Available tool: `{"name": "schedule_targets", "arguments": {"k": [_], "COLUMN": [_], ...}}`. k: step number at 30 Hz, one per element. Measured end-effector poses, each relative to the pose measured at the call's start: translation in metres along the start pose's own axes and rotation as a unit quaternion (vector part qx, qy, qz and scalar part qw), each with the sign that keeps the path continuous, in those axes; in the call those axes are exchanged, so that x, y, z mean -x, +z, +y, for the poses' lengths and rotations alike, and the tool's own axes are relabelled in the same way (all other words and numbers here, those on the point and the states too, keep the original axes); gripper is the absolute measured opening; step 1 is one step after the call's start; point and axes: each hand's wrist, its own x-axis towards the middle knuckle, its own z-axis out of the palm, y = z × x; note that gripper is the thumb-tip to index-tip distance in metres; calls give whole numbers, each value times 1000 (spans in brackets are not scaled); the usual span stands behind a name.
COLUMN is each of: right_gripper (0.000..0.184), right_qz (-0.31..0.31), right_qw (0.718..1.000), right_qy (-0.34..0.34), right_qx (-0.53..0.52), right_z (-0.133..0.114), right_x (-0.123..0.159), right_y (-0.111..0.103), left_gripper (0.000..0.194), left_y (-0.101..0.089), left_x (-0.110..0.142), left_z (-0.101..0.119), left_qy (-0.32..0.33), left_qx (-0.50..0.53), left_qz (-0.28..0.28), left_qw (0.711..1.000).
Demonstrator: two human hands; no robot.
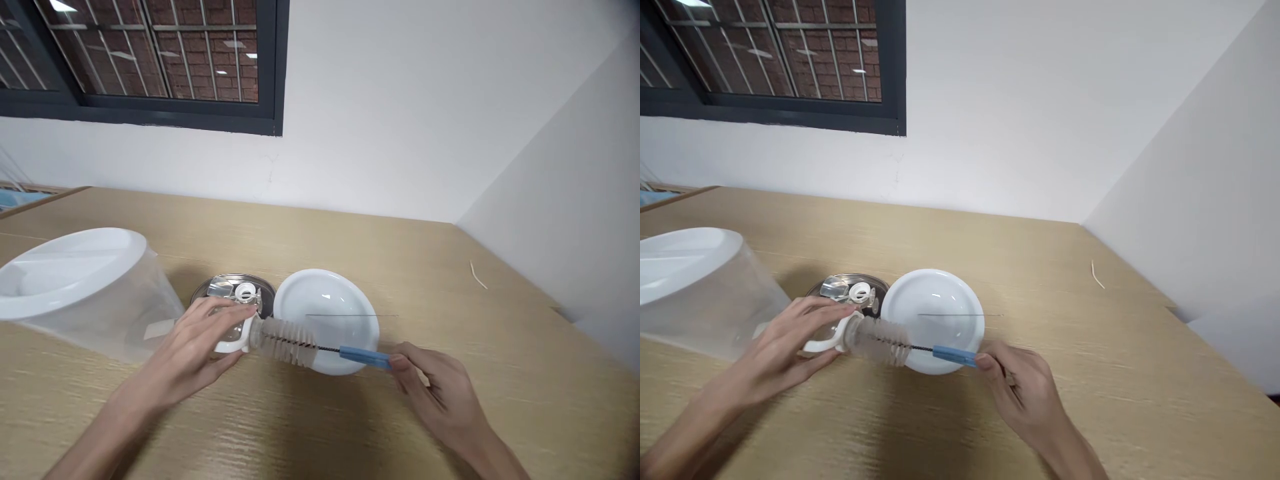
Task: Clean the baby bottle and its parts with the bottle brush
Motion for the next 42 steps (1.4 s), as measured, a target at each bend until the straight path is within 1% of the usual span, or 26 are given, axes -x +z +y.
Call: {"name": "schedule_targets", "arguments": {"k": [2, 4, 5, 8, 12, 14, 17, 18, 22, 25, 27, 30, 32, 33, 37, 39, 42], "right_gripper": [10, 22, 24, 17, 19, 18, 7, 8, 34, 41, 37, 7, 23, 25, 16, 15, 17], "right_qz": [31, 61, 67, 60, 51, 48, 46, 42, 25, 26, 32, 61, 78, 84, 98, 97, 82], "right_qw": [999, 998, 997, 998, 998, 998, 999, 999, 998, 996, 994, 989, 985, 984, 988, 988, 986], "right_qy": [10, 21, 27, 24, -3, -7, 10, 20, 48, 67, 81, 98, 107, 107, 90, 93, 111], "right_qx": [-16, -21, -18, 5, 35, 38, 18, 7, -26, -44, -61, -96, -114, -115, -78, -71, -90], "right_z": [0, 1, 2, 6, 13, 15, 12, 10, 1, -1, 3, 10, 15, 17, 24, 27, 30], "right_x": [2, 4, 5, 8, 10, 10, 7, 5, -2, -2, 1, 8, 12, 13, 17, 19, 23], "right_y": [3, 6, 7, 8, 2, 0, -2, -3, -5, -5, -4, 0, 3, 4, 5, 4, 4], "left_gripper": [48, 48, 47, 47, 49, 49, 49, 49, 48, 48, 48, 49, 50, 50, 50, 49, 48], "left_y": [-1, -1, -1, 0, 1, 0, 0, -1, -1, 0, 0, -1, -2, -2, -1, 0, 2], "left_x": [-1, -2, -2, -2, -1, 0, -1, -1, -2, -2, -2, -2, -2, -2, -2, -2, -1], "left_z": [-1, -3, -4, -6, -6, -5, -3, -3, -1, 0, 0, -1, -3, -3, -4, -3, -2], "left_qy": [-5, -14, -18, -26, -19, -14, -9, -7, 1, 6, 7, 7, 6, 4, 2, 7, 16], "left_qx": [-3, -5, -3, 4, 13, 15, 11, 10, 13, 17, 16, 8, 5, 4, -2, -7, -13], "left_qz": [7, 10, 11, 13, 11, 11, 10, 10, 13, 13, 18, 29, 30, 29, 21, 19, 20], "left_qw": [1000, 1000, 1000, 1000, 1000, 1000, 1000, 1000, 1000, 1000, 1000, 1000, 1000, 1000, 1000, 1000, 1000]}}
